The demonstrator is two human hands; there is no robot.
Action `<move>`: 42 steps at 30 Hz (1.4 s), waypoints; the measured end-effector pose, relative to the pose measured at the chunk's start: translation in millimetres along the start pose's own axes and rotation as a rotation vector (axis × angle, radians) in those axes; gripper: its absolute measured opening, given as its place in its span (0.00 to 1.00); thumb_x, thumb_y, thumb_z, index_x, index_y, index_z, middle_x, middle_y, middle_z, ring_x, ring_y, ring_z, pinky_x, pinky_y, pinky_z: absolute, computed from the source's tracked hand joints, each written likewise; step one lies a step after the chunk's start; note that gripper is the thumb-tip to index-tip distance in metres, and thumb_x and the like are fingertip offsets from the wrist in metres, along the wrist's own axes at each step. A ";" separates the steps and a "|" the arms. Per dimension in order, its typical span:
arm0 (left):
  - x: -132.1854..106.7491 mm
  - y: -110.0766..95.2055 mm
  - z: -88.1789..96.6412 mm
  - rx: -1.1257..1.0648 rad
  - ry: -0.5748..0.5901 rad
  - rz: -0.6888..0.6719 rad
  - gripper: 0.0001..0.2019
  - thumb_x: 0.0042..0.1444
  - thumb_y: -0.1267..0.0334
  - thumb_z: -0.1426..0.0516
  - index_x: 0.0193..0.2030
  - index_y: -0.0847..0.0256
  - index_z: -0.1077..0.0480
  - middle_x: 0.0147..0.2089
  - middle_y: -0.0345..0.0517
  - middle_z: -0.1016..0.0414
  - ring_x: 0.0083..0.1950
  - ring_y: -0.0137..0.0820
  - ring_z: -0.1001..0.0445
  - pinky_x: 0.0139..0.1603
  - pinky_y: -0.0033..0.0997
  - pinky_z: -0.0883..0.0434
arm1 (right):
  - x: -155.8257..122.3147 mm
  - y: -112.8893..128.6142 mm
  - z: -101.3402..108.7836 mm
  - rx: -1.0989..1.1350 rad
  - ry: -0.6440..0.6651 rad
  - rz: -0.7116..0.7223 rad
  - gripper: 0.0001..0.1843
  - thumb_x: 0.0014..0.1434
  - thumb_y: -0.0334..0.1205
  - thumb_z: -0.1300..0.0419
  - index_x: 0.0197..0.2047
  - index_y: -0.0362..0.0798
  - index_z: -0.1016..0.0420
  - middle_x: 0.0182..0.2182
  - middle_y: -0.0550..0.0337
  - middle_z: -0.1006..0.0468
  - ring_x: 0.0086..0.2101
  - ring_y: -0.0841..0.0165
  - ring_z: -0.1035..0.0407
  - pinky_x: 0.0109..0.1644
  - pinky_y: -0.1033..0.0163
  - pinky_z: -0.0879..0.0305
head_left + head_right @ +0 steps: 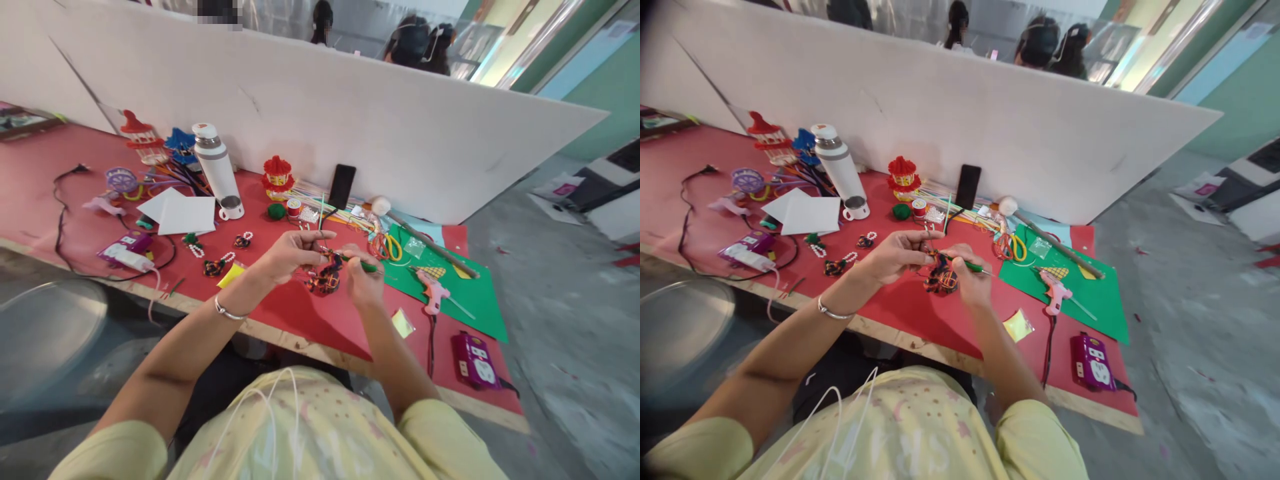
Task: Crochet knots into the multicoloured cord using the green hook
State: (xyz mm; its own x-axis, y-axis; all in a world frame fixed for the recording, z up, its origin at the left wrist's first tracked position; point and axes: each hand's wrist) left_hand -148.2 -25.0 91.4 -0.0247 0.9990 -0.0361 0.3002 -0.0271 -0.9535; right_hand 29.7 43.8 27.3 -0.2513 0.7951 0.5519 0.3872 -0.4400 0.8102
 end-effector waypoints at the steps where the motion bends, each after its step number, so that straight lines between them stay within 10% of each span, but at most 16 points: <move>1: 0.1 4.3 -2.6 0.004 -0.028 -0.038 0.29 0.40 0.69 0.29 0.54 0.66 0.17 0.25 0.34 0.30 0.25 0.22 0.34 0.27 0.24 0.37 | -4.9 -2.9 -5.5 -0.066 -0.070 0.036 0.08 0.64 0.52 0.32 0.41 0.62 0.12 0.37 0.61 0.12 0.44 0.61 0.21 0.54 0.49 0.26; 6: 0.8 18.5 -10.9 0.095 -0.233 -0.245 0.27 0.43 0.72 0.31 0.54 0.65 0.17 0.29 0.36 0.28 0.31 0.22 0.33 0.32 0.23 0.35 | -13.4 2.3 -18.3 -0.473 -0.113 0.253 0.06 0.64 0.44 0.31 0.44 0.58 0.12 0.39 0.59 0.11 0.43 0.61 0.22 0.55 0.48 0.28; 18: 2.1 15.4 -25.8 -0.212 -0.263 -0.095 0.24 0.43 0.67 0.28 0.50 0.64 0.17 0.27 0.37 0.26 0.23 0.19 0.35 0.22 0.21 0.44 | -17.8 -6.2 -34.1 -0.437 -0.312 0.445 0.10 0.67 0.38 0.34 0.49 0.60 0.16 0.43 0.59 0.12 0.45 0.60 0.20 0.56 0.45 0.28; 42: 1.7 -2.9 -11.1 -0.183 -0.183 -0.183 0.26 0.38 0.67 0.23 0.49 0.62 0.15 0.26 0.35 0.29 0.22 0.16 0.40 0.20 0.21 0.50 | -13.3 -1.5 -43.2 -0.316 -0.326 0.317 0.08 0.69 0.45 0.37 0.45 0.56 0.16 0.40 0.57 0.13 0.44 0.60 0.21 0.56 0.45 0.25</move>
State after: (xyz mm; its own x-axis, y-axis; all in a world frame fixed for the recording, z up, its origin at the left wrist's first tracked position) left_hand -138.5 -22.8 97.4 -0.2599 0.9636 0.0622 0.4410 0.1758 -0.8801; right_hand -5.9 15.8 27.3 0.1416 0.6693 0.7294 0.1012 -0.7428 0.6619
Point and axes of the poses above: each hand's wrist, its own x-axis towards the middle knuckle, its own z-axis out of the back of the hand, y = z × x
